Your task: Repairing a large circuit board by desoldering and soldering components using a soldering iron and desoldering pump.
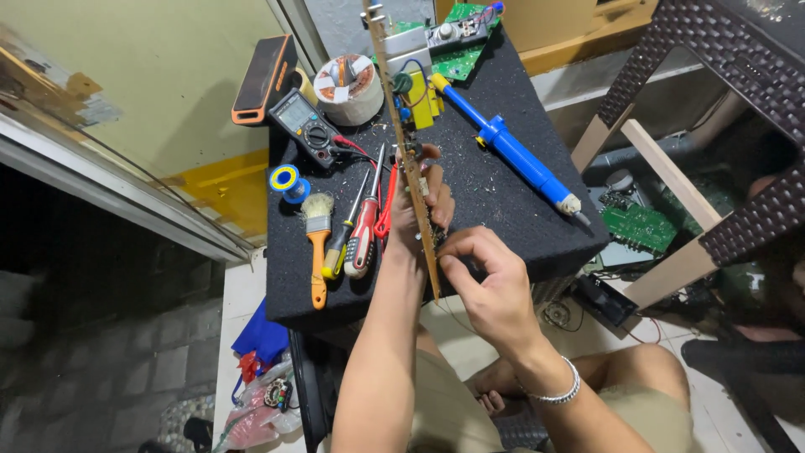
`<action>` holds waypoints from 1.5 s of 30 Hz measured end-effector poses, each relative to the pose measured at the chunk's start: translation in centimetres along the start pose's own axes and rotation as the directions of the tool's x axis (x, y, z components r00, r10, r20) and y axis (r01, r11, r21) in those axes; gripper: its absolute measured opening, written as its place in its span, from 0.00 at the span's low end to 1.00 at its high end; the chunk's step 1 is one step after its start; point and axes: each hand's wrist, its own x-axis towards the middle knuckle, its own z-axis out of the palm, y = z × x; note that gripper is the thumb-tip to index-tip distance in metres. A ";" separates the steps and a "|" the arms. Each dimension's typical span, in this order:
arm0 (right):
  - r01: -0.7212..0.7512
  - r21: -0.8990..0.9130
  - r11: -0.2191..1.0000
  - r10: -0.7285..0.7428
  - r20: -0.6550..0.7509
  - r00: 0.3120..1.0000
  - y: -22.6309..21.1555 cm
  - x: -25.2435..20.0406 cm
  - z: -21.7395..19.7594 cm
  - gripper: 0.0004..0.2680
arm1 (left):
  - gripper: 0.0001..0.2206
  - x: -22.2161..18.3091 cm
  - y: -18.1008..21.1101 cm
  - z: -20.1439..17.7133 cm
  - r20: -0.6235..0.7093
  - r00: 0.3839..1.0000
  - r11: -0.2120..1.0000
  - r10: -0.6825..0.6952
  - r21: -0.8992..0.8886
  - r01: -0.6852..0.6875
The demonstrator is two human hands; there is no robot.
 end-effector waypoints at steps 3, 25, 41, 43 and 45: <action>0.007 -0.015 1.000 -0.007 -0.013 1.000 -0.7 -0.2 -0.3 0.02 | 0.24 -0.1 0.0 0.2 -0.039 0.999 0.999 0.001 0.038 0.000; -0.383 0.281 0.880 0.387 0.044 0.921 2.5 1.3 -4.0 0.03 | 0.14 1.2 0.1 7.7 -0.498 0.853 0.824 0.156 0.542 0.166; -0.335 0.346 0.876 0.348 0.026 0.937 5.0 1.2 -4.7 0.04 | 0.14 1.2 0.6 9.7 -0.521 0.840 0.765 0.148 0.599 0.236; -0.319 0.340 0.885 0.335 0.010 0.942 4.8 1.2 -4.3 0.04 | 0.14 1.2 0.7 9.8 -0.524 0.838 0.766 0.154 0.599 0.233; -0.304 0.333 0.893 0.324 -0.006 0.946 4.8 1.0 -4.2 0.05 | 0.14 1.2 0.7 9.8 -0.527 0.835 0.768 0.159 0.598 0.231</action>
